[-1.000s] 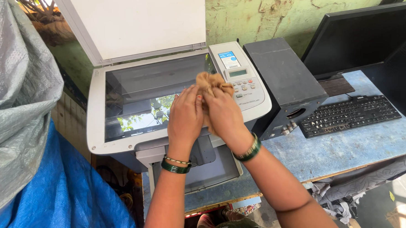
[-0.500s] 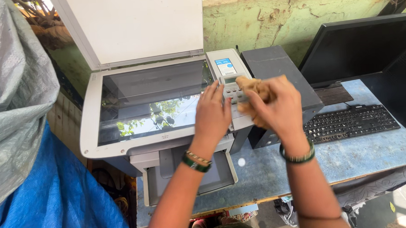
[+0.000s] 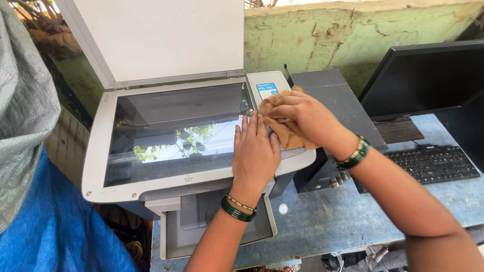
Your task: The person rearranges a desktop computer tower, a speaker, a monitor, and a keyboard on a desk, then wipes a printer with a cloth. The person moves the tower and speaker multiple times and cleans the printer's exterior and scanner glass.
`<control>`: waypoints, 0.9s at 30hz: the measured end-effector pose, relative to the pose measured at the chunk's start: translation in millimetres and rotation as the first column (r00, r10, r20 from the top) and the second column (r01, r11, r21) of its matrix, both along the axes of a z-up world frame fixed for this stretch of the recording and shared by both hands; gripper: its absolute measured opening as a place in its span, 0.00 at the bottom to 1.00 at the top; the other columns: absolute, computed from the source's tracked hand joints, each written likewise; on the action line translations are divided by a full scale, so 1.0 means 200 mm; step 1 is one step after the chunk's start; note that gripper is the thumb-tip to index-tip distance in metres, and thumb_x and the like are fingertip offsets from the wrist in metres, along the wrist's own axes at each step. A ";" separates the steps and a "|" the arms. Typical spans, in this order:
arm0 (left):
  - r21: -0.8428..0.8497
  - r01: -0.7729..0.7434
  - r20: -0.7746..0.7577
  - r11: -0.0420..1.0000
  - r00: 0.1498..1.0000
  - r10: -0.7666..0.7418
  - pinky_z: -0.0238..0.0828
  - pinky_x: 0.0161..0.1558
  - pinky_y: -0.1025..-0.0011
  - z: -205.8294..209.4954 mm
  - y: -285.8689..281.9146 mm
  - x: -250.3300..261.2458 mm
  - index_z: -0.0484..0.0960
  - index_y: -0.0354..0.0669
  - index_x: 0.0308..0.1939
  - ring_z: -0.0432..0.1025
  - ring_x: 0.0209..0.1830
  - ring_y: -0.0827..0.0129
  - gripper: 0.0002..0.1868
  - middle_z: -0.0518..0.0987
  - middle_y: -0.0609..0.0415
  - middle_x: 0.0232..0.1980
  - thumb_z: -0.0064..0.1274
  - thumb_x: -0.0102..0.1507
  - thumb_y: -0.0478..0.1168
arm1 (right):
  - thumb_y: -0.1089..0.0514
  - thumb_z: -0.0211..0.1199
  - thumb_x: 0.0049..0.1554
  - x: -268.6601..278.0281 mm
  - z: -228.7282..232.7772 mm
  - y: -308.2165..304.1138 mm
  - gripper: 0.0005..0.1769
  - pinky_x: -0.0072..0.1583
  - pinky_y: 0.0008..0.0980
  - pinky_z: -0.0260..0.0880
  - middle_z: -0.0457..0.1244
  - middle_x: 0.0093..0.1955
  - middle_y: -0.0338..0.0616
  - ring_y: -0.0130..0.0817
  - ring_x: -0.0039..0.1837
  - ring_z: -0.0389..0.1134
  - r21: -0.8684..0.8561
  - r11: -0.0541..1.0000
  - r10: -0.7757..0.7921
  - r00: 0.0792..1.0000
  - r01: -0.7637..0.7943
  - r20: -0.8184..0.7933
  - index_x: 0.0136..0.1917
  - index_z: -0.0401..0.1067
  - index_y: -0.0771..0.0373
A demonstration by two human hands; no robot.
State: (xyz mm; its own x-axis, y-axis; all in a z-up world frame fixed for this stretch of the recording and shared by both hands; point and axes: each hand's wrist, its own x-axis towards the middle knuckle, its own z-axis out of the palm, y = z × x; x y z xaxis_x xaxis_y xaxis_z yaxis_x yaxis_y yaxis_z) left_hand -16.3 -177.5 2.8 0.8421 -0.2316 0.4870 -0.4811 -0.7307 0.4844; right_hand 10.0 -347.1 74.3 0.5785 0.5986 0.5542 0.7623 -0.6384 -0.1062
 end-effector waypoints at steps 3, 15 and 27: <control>0.020 -0.006 0.022 1.000 1.000 0.005 0.47 0.74 0.49 0.00 0.00 0.00 0.68 0.24 0.68 0.56 0.75 0.40 0.31 0.65 0.34 0.73 0.44 0.66 0.44 | 0.72 0.64 0.44 0.01 0.01 -0.05 0.19 0.62 0.41 0.64 0.69 0.51 0.43 0.44 0.56 0.67 -0.119 0.986 -0.125 0.990 0.117 -0.065 0.49 0.79 0.62; 0.050 -0.029 0.020 0.998 0.999 0.028 0.48 0.74 0.49 0.01 -0.01 -0.02 0.67 0.26 0.69 0.57 0.75 0.41 0.31 0.66 0.36 0.74 0.43 0.66 0.44 | 0.60 0.65 0.49 0.05 0.03 -0.13 0.17 0.63 0.39 0.63 0.68 0.53 0.36 0.37 0.59 0.66 -0.285 0.958 0.012 0.991 0.026 0.130 0.54 0.80 0.58; 0.091 -0.058 0.060 0.994 0.997 0.053 0.49 0.73 0.47 0.01 -0.01 -0.03 0.69 0.28 0.68 0.58 0.76 0.43 0.29 0.68 0.38 0.73 0.42 0.66 0.44 | 0.59 0.63 0.50 0.12 -0.02 -0.13 0.15 0.72 0.41 0.60 0.67 0.54 0.34 0.35 0.60 0.66 -0.308 0.950 0.125 0.964 -0.048 0.236 0.51 0.80 0.55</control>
State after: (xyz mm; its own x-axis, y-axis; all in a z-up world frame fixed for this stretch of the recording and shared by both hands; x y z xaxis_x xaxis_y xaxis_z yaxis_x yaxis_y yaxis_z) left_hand -21.5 -180.2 5.1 0.8264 -0.2314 0.5133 -0.4634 -0.7974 0.3866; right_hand 34.2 -372.3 69.9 0.3833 0.7993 0.4629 0.7930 -0.5417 0.2787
